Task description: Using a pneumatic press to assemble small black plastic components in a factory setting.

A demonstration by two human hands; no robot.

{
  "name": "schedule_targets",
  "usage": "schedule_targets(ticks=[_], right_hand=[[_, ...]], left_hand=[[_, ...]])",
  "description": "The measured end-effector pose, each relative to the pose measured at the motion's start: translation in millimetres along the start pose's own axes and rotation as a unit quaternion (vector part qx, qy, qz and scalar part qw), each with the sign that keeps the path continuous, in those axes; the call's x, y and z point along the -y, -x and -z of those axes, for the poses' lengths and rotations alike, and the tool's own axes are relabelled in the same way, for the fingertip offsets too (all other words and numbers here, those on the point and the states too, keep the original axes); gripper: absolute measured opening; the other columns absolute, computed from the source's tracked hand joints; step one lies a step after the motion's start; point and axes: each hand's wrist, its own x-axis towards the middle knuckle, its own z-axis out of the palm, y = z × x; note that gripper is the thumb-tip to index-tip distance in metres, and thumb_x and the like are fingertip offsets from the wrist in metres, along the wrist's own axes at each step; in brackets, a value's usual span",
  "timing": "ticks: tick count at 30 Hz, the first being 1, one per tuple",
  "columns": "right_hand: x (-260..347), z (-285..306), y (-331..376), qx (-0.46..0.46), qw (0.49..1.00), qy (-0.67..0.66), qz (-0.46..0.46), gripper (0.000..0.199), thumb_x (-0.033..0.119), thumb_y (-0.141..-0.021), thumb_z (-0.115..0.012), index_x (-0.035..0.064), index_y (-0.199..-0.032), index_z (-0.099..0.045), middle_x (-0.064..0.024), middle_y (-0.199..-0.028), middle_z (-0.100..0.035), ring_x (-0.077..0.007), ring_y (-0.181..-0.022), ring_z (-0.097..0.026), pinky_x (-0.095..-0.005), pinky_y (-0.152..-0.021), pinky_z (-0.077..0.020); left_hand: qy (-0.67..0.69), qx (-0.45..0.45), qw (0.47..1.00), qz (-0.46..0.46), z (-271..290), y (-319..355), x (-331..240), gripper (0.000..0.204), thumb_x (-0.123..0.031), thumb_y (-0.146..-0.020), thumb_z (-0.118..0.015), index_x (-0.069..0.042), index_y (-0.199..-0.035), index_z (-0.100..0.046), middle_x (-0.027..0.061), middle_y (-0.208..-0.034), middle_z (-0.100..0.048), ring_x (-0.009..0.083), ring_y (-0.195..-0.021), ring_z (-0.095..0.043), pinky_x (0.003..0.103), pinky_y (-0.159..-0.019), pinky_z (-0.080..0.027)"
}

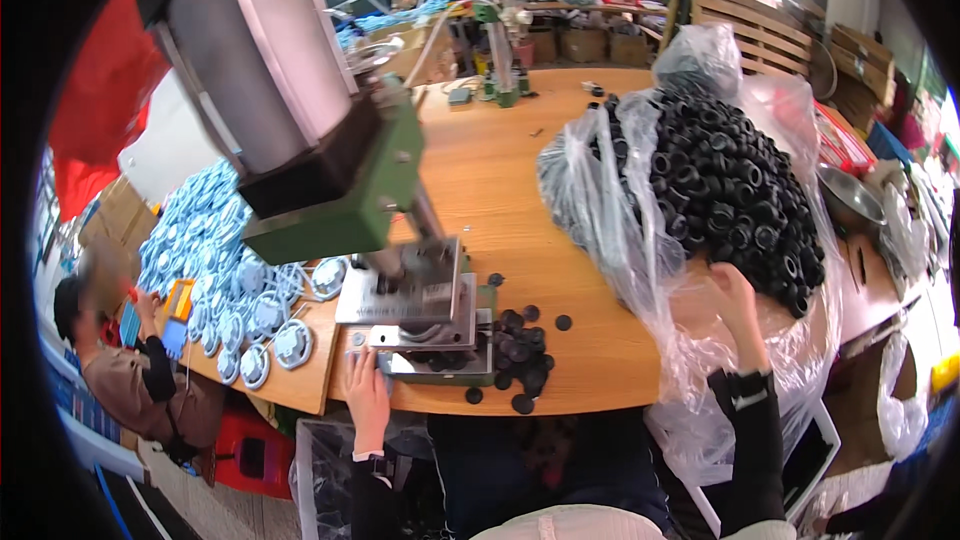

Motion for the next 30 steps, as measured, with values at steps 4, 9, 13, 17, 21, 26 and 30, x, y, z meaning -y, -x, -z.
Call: schedule_targets(ticks=[4, 9, 13, 17, 21, 26, 30], right_hand=[[-19.2, -29.0, -53.8, -0.025, 0.999, -0.017, 0.038, 0.030, 0.010, -0.081, -0.065, -0.0015, -0.108, -0.061, -0.0156, -0.100, -0.064, -0.0262, -0.094, -0.062, -0.0347, -0.084, -0.0486], [-0.3, -53.6, -92.5, -0.031, 0.988, 0.112, 0.100, 0.038, 0.017, -0.076, -0.070, 0.0006, -0.107, -0.059, -0.0225, -0.104, -0.058, -0.0378, -0.101, -0.056, -0.0430, -0.088, -0.0463], [11.5, -70.7, -90.5, -0.019, 0.992, 0.123, 0.014, 0.062, 0.019, -0.070, -0.078, 0.0055, -0.122, -0.047, -0.0218, -0.107, -0.051, -0.0416, -0.096, -0.055, -0.0455, -0.082, -0.0483], [6.1, -67.6, -91.8, -0.037, 0.981, 0.193, -0.010, 0.058, 0.022, -0.067, -0.079, 0.0020, -0.115, -0.052, -0.0204, -0.106, -0.051, -0.0400, -0.097, -0.054, -0.0439, -0.084, -0.0475], [11.4, -64.6, -84.3, -0.133, 0.990, 0.015, 0.049, 0.052, 0.019, -0.066, -0.077, 0.0028, -0.111, -0.055, -0.0180, -0.108, -0.050, -0.0346, -0.101, -0.053, -0.0403, -0.084, -0.0471], [48.7, -6.1, -56.5, -0.094, 0.971, -0.214, 0.057, 0.050, 0.004, -0.071, -0.070, 0.0060, -0.120, -0.057, -0.0074, -0.108, -0.047, -0.0185, -0.102, -0.051, -0.0271, -0.084, -0.0445], [101.4, -7.6, -27.4, -0.025, 0.952, -0.283, 0.110, 0.055, 0.002, -0.071, -0.073, 0.0057, -0.124, -0.056, -0.0033, -0.111, -0.045, -0.0138, -0.099, -0.051, -0.0244, -0.085, -0.0427]], left_hand=[[0.066, -0.089, 0.994, -0.009, -2.2, -5.7, -34.6, 0.047, -0.008, -0.091, -0.049, -0.001, -0.137, -0.041, 0.0168, -0.141, -0.042, 0.0358, -0.135, -0.032, 0.045, -0.112, -0.021], [0.189, -0.162, 0.966, -0.075, 14.2, -31.1, -116.9, 0.057, -0.009, -0.087, -0.058, 0.003, -0.139, -0.036, 0.0181, -0.137, -0.043, 0.0324, -0.130, -0.037, 0.040, -0.109, -0.025], [0.305, -0.209, 0.929, 0.030, 14.8, -60.9, -156.9, 0.041, -0.010, -0.085, -0.066, 0.003, -0.120, -0.047, 0.0138, -0.111, -0.055, 0.0223, -0.103, -0.051, 0.034, -0.092, -0.039], [0.287, -0.263, 0.919, 0.058, -3.2, -89.0, -150.6, 0.038, -0.011, -0.084, -0.068, 0.004, -0.114, -0.051, 0.0125, -0.101, -0.060, 0.0205, -0.089, -0.056, 0.032, -0.081, -0.045], [0.258, -0.282, 0.919, 0.097, -16.3, -96.5, -120.6, 0.032, -0.013, -0.083, -0.068, 0.006, -0.106, -0.057, 0.0121, -0.093, -0.066, 0.0190, -0.078, -0.060, 0.033, -0.072, -0.048], [0.301, -0.212, 0.928, 0.065, -1.0, -83.5, -161.4, 0.030, -0.017, -0.082, -0.072, 0.005, -0.100, -0.061, 0.0144, -0.090, -0.066, 0.0198, -0.076, -0.061, 0.033, -0.070, -0.049], [0.161, -0.211, 0.964, -0.012, 2.1, -74.7, -136.3, 0.034, -0.020, -0.083, -0.072, 0.003, -0.107, -0.061, 0.0113, -0.090, -0.065, 0.0194, -0.077, -0.061, 0.032, -0.072, -0.049]])
